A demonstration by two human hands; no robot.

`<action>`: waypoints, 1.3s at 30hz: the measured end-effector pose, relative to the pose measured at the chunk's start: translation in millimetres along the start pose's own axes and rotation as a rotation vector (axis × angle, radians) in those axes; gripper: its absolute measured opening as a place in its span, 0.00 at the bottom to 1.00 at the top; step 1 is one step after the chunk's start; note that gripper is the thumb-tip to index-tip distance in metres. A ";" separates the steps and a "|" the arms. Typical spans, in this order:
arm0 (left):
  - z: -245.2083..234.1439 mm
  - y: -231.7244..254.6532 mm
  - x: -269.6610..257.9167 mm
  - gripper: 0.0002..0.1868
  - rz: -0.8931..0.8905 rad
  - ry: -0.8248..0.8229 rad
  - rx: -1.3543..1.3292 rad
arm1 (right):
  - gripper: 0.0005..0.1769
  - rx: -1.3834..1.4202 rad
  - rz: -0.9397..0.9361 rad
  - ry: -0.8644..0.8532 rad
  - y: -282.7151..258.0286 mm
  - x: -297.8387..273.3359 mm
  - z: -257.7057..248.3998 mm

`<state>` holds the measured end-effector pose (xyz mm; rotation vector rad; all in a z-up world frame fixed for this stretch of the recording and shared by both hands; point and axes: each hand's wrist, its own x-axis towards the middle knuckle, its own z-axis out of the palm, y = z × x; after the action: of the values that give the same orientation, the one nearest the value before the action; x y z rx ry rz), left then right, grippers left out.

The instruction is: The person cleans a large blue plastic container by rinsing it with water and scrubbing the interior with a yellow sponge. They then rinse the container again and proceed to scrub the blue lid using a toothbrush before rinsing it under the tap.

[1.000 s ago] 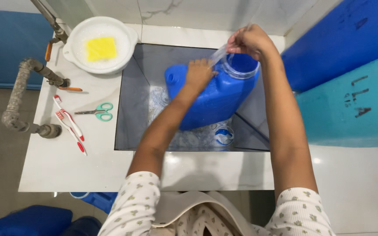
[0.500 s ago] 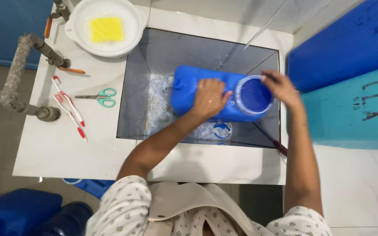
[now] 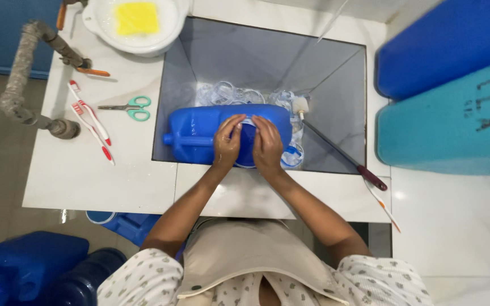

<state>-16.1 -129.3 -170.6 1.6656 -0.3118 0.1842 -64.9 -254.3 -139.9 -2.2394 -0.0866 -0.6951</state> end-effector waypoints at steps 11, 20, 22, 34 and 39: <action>-6.1 8.9 -23.6 0.13 -0.157 0.123 0.102 | 0.21 0.079 -0.060 -0.557 23.1 61.0 -4.9; -35.9 2.6 8.6 0.19 0.237 -0.247 0.283 | 0.18 0.151 -0.034 -0.023 9.8 8.5 -12.6; -22.2 -1.6 2.2 0.17 0.218 -0.100 0.269 | 0.20 -0.210 -0.222 0.030 -11.5 -25.6 -14.9; -39.7 -11.2 -55.1 0.18 -0.392 -0.168 0.572 | 0.19 0.216 -0.059 -1.062 26.3 104.9 25.0; -55.3 5.7 -11.2 0.23 0.159 -0.146 0.596 | 0.15 0.370 0.095 -0.603 16.3 98.3 10.8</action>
<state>-25.1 -74.0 -161.9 2.2503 -0.5373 0.2952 27.8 -273.1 -106.9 -2.0019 -0.3699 0.0666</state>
